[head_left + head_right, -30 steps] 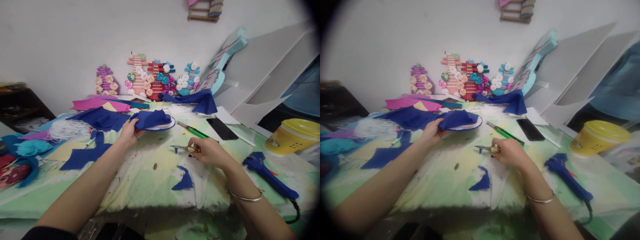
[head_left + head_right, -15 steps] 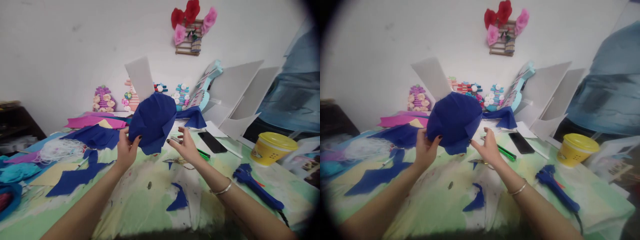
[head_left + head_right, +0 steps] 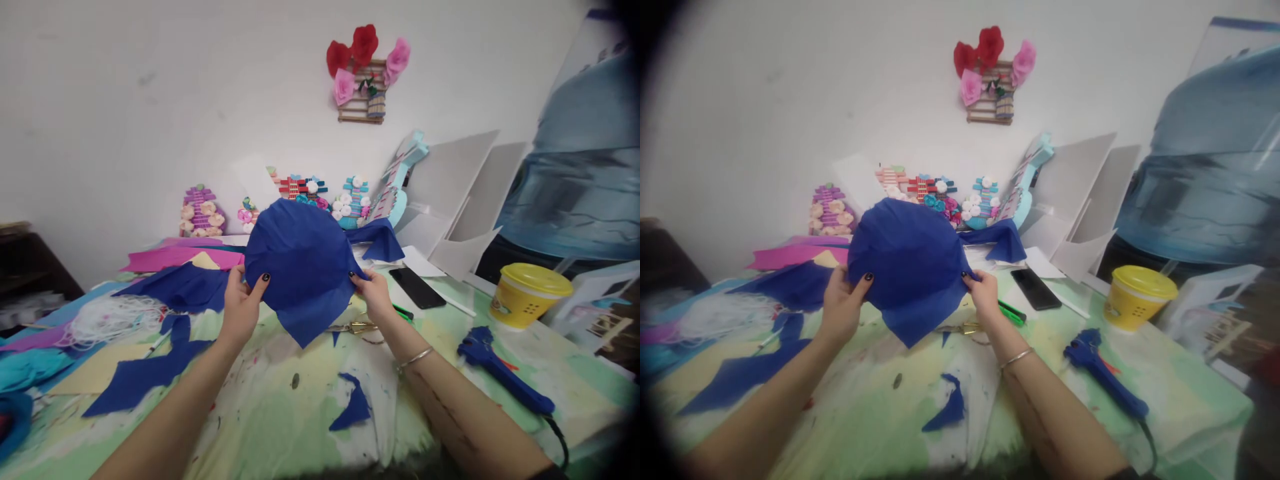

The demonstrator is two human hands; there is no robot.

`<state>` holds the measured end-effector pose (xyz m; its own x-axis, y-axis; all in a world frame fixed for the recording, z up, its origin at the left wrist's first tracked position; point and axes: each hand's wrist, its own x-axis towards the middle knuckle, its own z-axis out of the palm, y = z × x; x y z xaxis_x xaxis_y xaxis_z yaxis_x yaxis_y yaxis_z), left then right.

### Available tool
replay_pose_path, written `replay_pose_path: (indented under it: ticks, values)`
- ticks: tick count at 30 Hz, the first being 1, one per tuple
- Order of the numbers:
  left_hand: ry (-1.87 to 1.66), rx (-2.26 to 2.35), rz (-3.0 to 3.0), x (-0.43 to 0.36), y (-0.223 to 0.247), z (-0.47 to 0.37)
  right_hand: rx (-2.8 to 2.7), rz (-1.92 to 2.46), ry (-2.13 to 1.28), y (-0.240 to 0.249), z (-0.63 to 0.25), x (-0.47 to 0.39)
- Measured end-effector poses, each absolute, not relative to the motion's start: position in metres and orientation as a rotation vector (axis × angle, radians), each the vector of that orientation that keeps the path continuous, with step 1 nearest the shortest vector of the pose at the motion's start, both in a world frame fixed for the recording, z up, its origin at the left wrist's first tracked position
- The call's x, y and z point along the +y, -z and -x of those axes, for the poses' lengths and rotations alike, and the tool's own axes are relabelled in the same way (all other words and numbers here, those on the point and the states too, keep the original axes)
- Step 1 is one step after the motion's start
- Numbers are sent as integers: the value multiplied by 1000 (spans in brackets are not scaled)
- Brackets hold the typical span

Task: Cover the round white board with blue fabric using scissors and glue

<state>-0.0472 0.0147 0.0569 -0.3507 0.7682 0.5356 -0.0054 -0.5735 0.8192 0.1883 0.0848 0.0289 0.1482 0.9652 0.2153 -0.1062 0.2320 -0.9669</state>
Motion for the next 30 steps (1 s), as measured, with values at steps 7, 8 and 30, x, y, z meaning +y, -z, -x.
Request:
replay_pose_path:
  ticks: [7,8,30]
  values:
    - [-1787,935,-1337,27,-45,60,-975,986,-1257,-26,-206,90]
    - [-1775,925,-1380,27,-44,62,-956,975,-1281,-27,-207,90]
    - [-1131,705,-858,16,-47,66,-1048,723,-1607,-33,-207,77]
